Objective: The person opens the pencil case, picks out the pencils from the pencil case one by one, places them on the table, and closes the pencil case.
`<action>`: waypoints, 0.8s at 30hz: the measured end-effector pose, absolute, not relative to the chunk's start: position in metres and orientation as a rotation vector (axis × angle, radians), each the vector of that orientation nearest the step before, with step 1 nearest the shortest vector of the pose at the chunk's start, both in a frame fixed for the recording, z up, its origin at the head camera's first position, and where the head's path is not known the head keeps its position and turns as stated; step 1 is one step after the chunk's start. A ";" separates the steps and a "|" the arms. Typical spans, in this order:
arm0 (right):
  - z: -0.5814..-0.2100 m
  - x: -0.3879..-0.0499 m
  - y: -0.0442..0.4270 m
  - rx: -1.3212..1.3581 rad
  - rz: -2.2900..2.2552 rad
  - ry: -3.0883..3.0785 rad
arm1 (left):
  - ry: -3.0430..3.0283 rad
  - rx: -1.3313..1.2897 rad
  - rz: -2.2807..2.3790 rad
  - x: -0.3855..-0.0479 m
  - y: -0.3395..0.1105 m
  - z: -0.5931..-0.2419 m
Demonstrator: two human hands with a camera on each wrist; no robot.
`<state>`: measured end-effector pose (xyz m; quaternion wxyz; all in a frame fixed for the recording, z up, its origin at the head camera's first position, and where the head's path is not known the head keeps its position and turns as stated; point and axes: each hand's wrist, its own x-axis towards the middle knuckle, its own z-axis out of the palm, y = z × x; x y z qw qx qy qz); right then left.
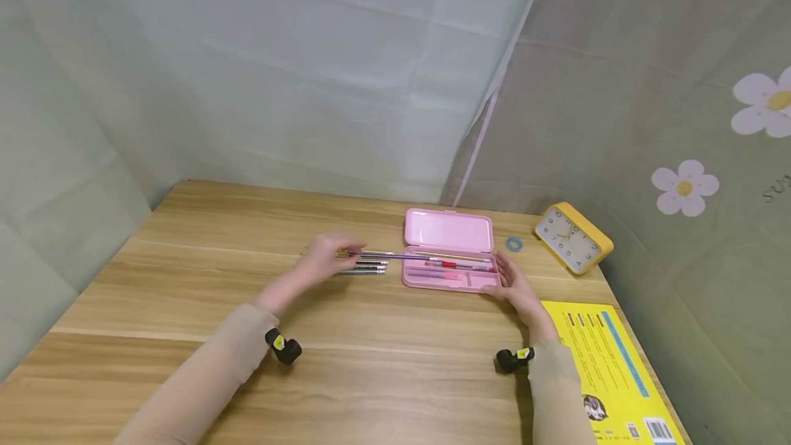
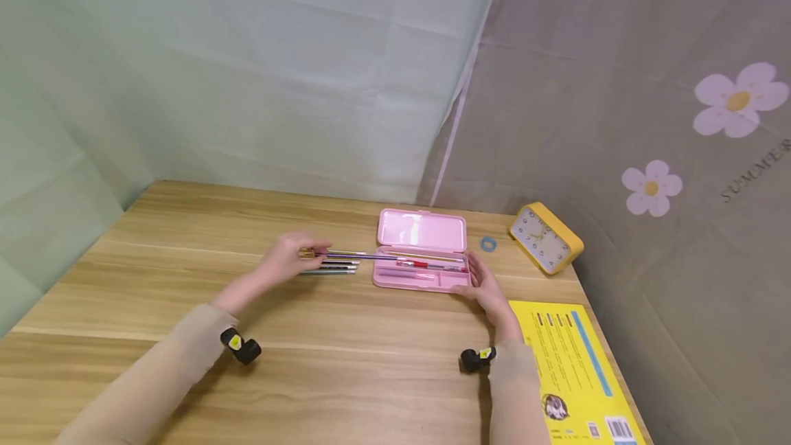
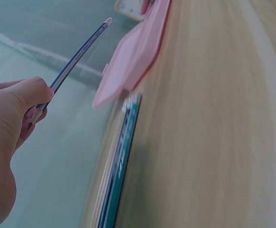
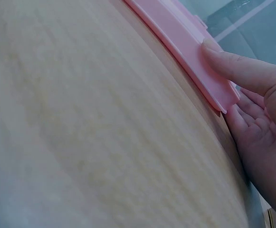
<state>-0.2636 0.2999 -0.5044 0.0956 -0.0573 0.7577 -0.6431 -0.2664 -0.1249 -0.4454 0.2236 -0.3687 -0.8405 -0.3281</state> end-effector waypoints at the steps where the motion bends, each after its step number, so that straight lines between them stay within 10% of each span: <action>1: -0.504 -0.263 0.300 -0.171 -1.908 2.242 | -2.313 -1.017 -0.895 -0.265 -0.130 -0.448; 24: -0.503 -0.263 0.300 -0.152 -1.907 2.242 | -2.488 -0.844 -0.952 -0.241 -0.216 -0.474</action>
